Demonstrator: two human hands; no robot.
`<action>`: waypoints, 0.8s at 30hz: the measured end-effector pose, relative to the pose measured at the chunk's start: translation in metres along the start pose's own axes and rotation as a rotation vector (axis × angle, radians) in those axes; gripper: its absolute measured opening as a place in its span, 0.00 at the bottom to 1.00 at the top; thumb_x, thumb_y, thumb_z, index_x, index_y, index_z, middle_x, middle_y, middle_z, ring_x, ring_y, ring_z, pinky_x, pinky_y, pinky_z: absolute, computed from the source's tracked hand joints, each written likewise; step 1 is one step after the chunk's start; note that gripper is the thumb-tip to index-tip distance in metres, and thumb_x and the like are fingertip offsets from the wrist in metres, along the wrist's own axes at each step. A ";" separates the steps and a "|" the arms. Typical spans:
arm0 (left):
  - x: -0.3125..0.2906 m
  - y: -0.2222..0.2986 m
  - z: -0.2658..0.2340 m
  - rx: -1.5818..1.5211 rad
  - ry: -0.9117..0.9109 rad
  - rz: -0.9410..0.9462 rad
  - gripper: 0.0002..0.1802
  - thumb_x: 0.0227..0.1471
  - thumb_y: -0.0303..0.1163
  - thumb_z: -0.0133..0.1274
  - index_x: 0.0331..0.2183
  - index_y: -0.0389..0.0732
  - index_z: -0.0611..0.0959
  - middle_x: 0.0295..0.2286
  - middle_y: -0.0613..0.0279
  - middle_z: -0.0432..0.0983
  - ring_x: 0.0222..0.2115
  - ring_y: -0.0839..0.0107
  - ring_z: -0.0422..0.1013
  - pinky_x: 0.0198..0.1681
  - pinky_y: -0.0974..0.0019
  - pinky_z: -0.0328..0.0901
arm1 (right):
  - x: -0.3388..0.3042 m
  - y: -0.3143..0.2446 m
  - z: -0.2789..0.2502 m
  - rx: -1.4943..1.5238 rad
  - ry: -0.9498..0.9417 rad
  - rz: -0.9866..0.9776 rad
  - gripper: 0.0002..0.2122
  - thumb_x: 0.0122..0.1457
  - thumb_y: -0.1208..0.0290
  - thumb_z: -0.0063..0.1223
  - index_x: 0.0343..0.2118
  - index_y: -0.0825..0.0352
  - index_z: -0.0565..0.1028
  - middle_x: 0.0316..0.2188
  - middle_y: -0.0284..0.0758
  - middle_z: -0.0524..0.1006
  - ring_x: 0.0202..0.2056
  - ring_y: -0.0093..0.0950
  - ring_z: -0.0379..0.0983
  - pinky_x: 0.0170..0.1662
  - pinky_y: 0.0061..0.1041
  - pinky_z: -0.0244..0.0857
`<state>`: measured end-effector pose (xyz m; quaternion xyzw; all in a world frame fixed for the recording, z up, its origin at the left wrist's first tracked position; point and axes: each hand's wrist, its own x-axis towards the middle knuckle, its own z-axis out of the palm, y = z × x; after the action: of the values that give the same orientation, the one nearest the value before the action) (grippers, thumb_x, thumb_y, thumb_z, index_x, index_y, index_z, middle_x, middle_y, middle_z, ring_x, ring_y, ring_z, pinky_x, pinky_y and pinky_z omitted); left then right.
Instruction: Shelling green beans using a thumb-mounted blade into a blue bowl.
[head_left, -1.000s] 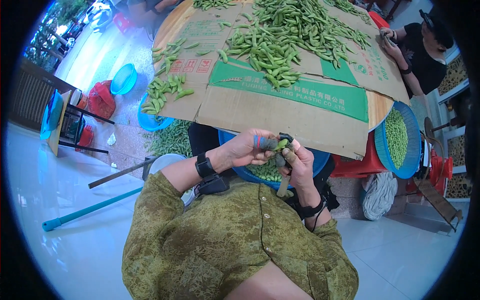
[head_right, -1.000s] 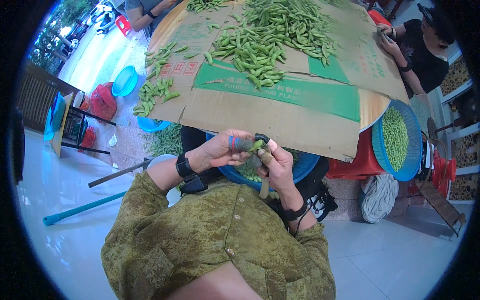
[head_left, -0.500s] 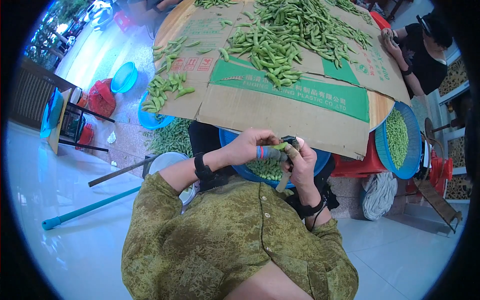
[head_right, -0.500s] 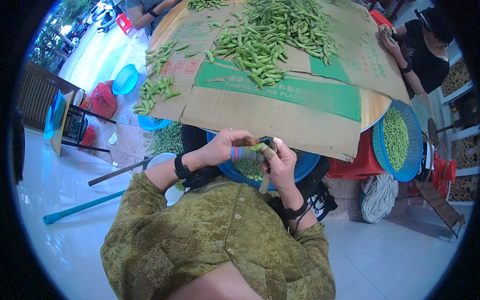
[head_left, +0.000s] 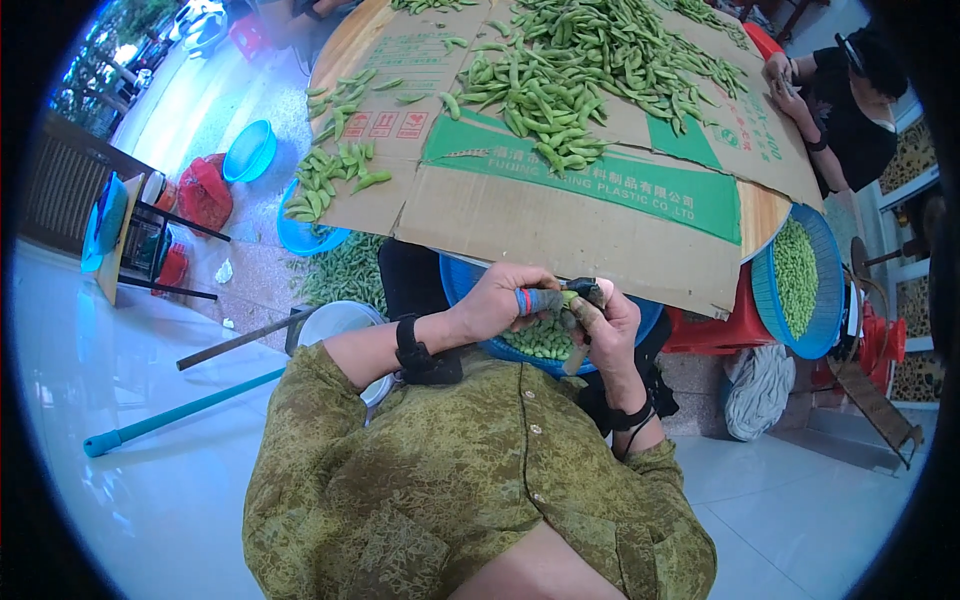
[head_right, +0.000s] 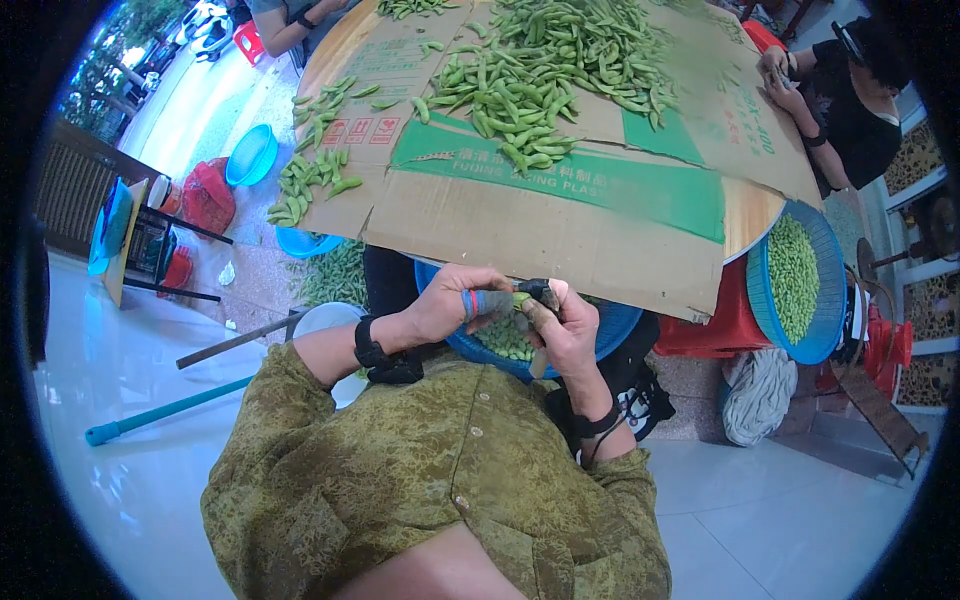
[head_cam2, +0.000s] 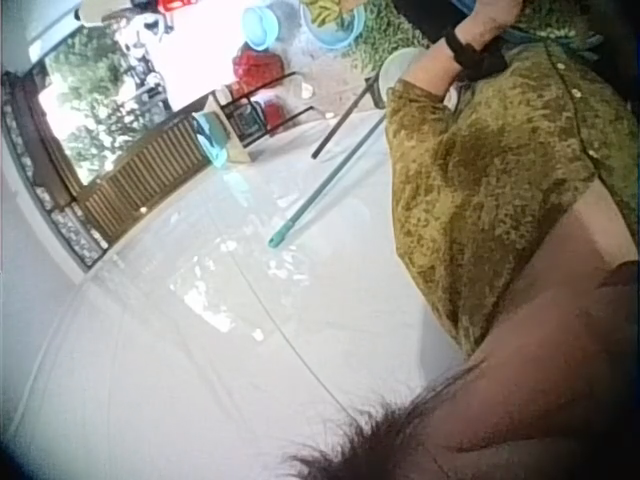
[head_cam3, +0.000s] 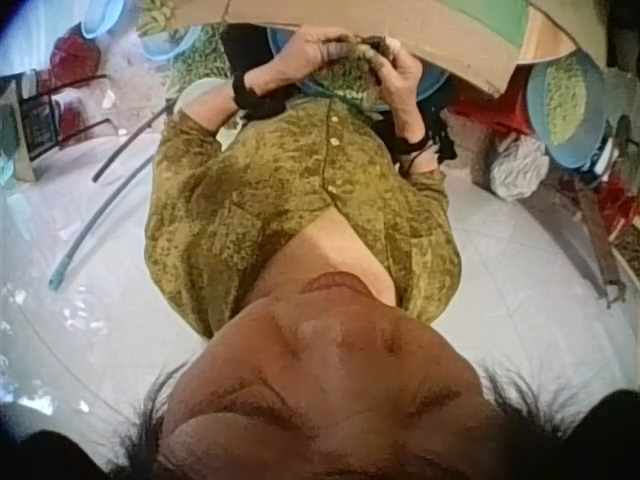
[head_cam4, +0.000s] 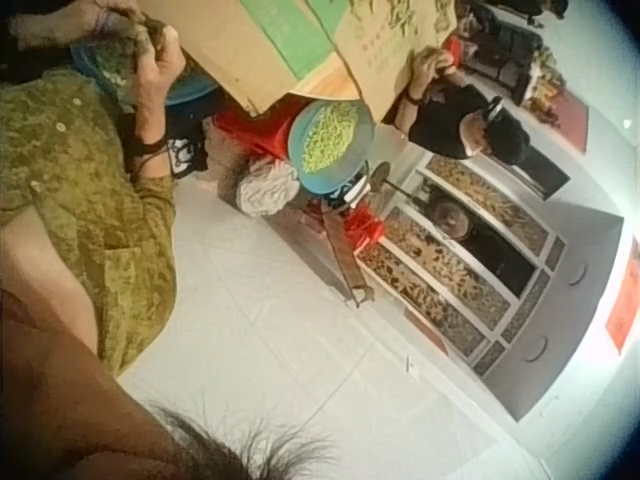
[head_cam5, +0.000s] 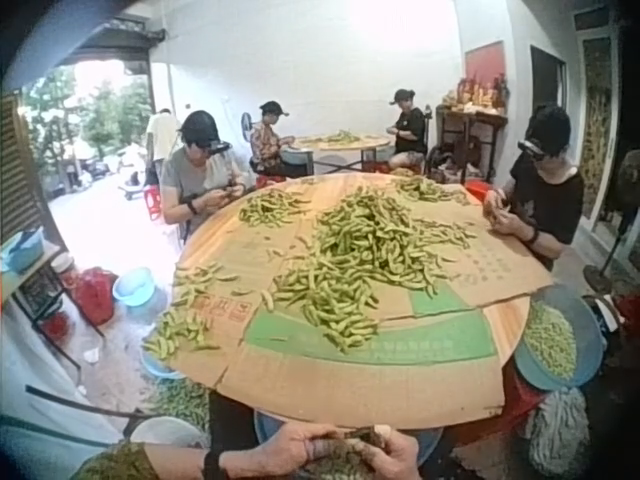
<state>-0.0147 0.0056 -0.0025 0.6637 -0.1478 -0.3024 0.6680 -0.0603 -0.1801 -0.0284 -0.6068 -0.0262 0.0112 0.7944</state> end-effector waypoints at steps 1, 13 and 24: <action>0.001 0.000 -0.001 -0.069 -0.012 -0.059 0.08 0.56 0.31 0.50 0.33 0.38 0.79 0.20 0.70 0.71 0.17 0.84 0.63 0.18 0.78 0.56 | 0.000 0.000 -0.001 0.000 -0.001 0.000 0.05 0.56 0.80 0.49 0.35 0.70 0.74 0.18 0.24 0.68 0.14 0.11 0.58 0.16 0.13 0.50; 0.002 -0.003 -0.003 0.025 -0.021 -0.011 0.12 0.59 0.36 0.46 0.31 0.38 0.79 0.18 0.72 0.68 0.16 0.87 0.59 0.16 0.80 0.51 | -0.001 0.006 0.005 -0.017 0.028 0.032 0.02 0.55 0.80 0.49 0.31 0.69 0.73 0.17 0.23 0.68 0.15 0.11 0.60 0.17 0.13 0.52; 0.004 -0.011 0.008 -0.428 -0.049 -0.223 0.12 0.58 0.34 0.46 0.30 0.36 0.78 0.15 0.72 0.65 0.10 0.86 0.54 0.11 0.79 0.44 | 0.000 0.022 0.001 0.154 0.072 0.068 0.04 0.52 0.82 0.46 0.29 0.68 0.73 0.17 0.25 0.70 0.14 0.12 0.61 0.17 0.14 0.55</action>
<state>-0.0188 -0.0028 -0.0133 0.5118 -0.0225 -0.4147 0.7521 -0.0605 -0.1734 -0.0491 -0.5445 0.0243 0.0184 0.8382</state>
